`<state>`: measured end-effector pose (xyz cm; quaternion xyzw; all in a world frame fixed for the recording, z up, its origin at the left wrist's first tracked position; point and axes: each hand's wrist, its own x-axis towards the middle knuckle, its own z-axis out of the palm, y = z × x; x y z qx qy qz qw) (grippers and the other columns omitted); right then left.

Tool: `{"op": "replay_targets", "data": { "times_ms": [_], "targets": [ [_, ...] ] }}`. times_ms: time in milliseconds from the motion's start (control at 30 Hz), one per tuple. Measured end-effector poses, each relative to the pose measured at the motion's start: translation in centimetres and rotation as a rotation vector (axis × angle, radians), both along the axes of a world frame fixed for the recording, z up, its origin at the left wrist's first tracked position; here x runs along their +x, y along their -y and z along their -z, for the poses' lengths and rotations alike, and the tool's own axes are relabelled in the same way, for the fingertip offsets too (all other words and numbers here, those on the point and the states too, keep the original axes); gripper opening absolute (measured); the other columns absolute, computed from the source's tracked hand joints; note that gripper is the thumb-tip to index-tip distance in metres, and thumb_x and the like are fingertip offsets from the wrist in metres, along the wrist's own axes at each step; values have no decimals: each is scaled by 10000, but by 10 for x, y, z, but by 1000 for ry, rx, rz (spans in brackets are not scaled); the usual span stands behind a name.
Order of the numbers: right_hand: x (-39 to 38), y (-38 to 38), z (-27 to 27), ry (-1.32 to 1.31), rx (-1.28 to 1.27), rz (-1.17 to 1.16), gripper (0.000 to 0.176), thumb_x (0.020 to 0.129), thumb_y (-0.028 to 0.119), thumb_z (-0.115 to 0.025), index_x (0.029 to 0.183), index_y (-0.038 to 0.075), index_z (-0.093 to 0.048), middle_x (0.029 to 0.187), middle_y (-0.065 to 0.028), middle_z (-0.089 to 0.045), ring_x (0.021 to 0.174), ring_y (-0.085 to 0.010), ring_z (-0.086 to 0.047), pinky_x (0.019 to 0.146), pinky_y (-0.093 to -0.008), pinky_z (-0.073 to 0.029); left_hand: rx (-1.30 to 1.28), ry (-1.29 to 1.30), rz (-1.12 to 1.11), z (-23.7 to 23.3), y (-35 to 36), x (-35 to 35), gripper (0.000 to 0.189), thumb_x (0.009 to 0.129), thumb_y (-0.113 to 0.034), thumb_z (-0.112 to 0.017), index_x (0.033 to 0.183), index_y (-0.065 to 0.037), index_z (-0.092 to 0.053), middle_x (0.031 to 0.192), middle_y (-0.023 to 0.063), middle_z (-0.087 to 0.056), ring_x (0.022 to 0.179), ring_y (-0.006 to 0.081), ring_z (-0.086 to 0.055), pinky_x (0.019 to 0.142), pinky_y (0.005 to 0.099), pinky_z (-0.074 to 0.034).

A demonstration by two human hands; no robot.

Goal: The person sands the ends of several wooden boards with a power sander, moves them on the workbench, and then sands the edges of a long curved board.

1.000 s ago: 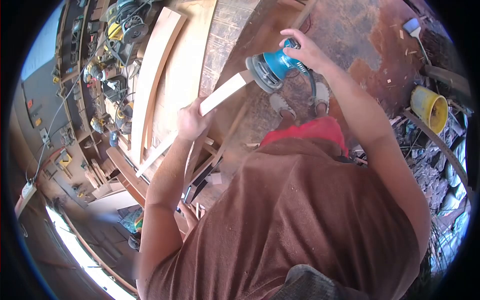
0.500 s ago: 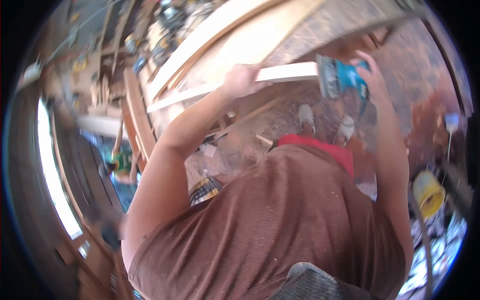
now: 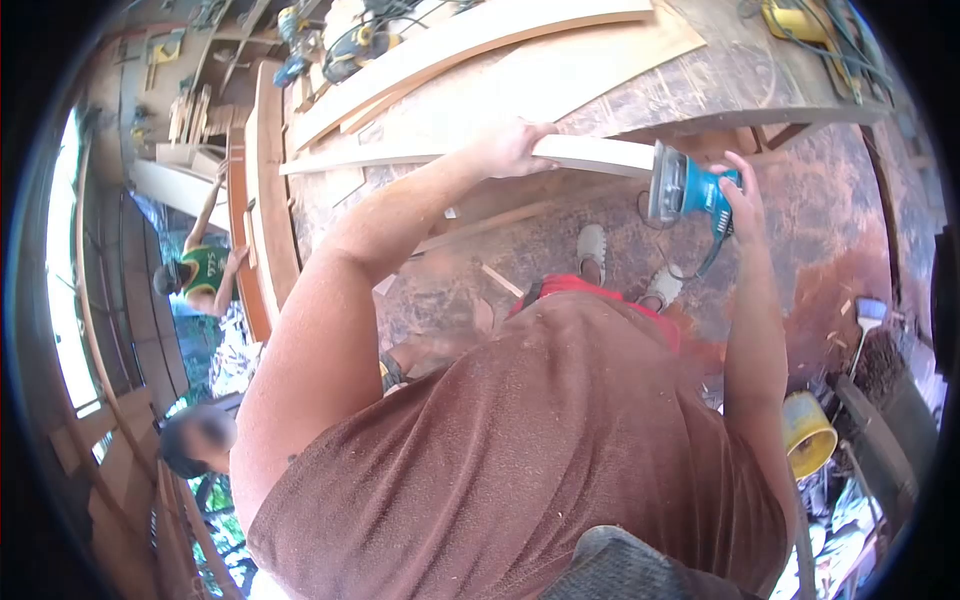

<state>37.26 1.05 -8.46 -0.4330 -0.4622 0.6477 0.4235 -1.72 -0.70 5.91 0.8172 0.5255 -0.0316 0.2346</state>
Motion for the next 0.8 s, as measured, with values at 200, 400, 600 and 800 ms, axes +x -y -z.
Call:
{"op": "replay_targets", "data": {
  "times_ms": [200, 400, 600, 800],
  "targets": [
    [2, 3, -21, -107, 113, -47, 529, 935, 135, -587, 1437, 53, -442, 1234, -139, -608, 1099, -200, -583, 972, -339, -469, 71, -37, -7, 9, -4, -15, 547, 804, -437, -738, 1265, -158, -643, 937, 170, -727, 880, 371, -697, 818, 472, -553],
    [1, -11, 36, -92, -52, -55, 512, 947, 144, -580, 1434, 49, -452, 1232, -144, -620, 1093, -208, -596, 969, -331, -479, 144, -109, 6, -5, 6, -13, 509, 809, -446, -752, 1205, -137, -673, 840, 164, -726, 785, 344, -712, 747, 447, -566],
    [-5, 2, -39, -12, 68, 23, 507, 923, 163, -620, 1401, 58, -486, 1201, -117, -633, 1089, -184, -586, 951, -318, -479, 27, -156, -64, -6, 4, -5, 511, 796, -438, -737, 1218, -160, -663, 894, 169, -727, 835, 370, -704, 785, 466, -559],
    [-10, 5, -38, -33, 45, 40, 494, 930, 210, -623, 1387, 76, -491, 1207, -84, -614, 1038, -155, -581, 928, -306, -471, 28, -107, -36, -3, 6, -7, 450, 803, -386, -748, 1143, -100, -676, 857, 188, -720, 821, 361, -712, 776, 446, -562]
  ]
}}
